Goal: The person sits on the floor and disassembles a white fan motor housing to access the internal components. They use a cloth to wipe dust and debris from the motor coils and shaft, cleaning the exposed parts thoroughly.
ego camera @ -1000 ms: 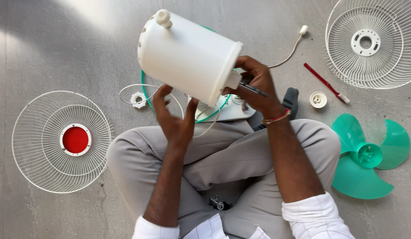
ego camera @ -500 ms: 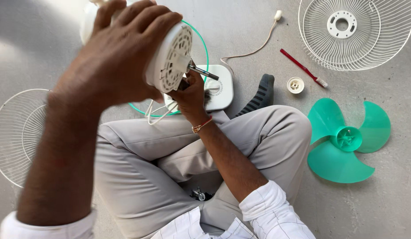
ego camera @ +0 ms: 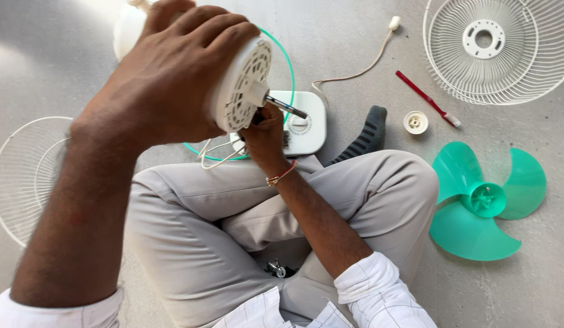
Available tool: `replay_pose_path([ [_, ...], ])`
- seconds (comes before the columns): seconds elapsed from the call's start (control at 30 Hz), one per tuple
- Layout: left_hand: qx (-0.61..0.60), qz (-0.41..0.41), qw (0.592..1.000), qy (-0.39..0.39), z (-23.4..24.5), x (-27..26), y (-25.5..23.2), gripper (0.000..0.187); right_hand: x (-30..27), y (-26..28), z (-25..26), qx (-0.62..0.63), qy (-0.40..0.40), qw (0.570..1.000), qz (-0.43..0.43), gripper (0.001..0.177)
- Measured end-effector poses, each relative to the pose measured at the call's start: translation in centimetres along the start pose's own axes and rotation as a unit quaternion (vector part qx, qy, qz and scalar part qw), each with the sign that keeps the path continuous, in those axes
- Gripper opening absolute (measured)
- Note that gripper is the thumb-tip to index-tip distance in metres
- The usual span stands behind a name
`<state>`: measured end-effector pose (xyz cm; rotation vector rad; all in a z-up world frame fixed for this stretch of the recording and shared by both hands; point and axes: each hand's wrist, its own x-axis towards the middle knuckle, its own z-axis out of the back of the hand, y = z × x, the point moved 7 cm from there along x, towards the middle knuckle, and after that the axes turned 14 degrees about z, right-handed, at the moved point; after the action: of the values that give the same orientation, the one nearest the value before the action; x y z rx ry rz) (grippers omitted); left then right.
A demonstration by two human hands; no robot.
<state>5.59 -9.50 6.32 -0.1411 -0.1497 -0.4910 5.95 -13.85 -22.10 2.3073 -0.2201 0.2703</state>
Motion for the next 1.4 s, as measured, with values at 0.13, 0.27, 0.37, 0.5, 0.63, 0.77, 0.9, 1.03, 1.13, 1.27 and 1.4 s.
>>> replay_pose_path([
  [0.13, 0.007, 0.001, 1.0, 0.013, -0.1, 0.1, 0.3, 0.095, 0.3, 0.5, -0.1, -0.012, 0.021, 1.0, 0.019, 0.027],
  [0.27, 0.005, -0.01, 1.0, -0.025, 0.0, -0.2, 0.2, 0.097, 0.5, 1.2, -0.2, -0.072, 0.046, 0.996, 0.027, 0.027],
  [0.37, 0.007, -0.025, 0.999, -0.046, 0.3, -0.5, 0.5, 0.101, 0.8, 1.5, -0.2, -0.089, 0.055, 0.994, 0.023, 0.029],
  [0.5, 0.037, -0.025, 0.998, -0.041, 0.0, -1.0, 1.3, 0.1, 0.9, 1.3, 0.0, -0.09, 0.07, 0.993, -0.008, 0.029],
  [0.63, 0.045, -0.031, 0.996, -0.066, -0.3, -1.4, 1.5, 0.1, 1.2, 1.5, -0.3, -0.075, 0.098, 0.992, 0.001, 0.031],
  [0.77, 0.05, -0.022, 0.996, -0.07, -0.6, -1.4, 1.9, 0.103, 1.2, 1.2, 0.3, -0.085, 0.1, 0.991, -0.033, 0.03],
  [0.9, 0.089, 0.012, 0.979, -0.183, -0.4, -3.9, 2.4, 0.105, 1.4, 0.6, 1.1, -0.025, 0.075, 0.996, -0.041, 0.036],
  [1.03, -0.085, 0.132, 0.884, -0.441, -2.0, -10.3, 4.2, 0.114, 0.8, -1.1, 3.3, -0.026, 0.071, 0.995, -0.057, 0.032],
  [1.13, -0.541, 0.211, 0.719, -0.381, -10.6, -11.6, 8.3, 0.113, 0.7, -2.2, 4.6, -0.008, 0.059, 0.993, -0.098, 0.033],
  [1.27, -0.646, 0.263, 0.715, -0.053, -23.0, -10.3, 10.7, 0.073, 0.9, -1.5, 4.9, 0.014, 0.064, 0.994, -0.083, 0.056],
  [1.4, -0.675, 0.258, 0.691, -0.038, -25.7, -8.9, 13.3, 0.076, 1.7, -0.6, 5.0, -0.042, 0.077, 0.992, -0.085, 0.055],
])
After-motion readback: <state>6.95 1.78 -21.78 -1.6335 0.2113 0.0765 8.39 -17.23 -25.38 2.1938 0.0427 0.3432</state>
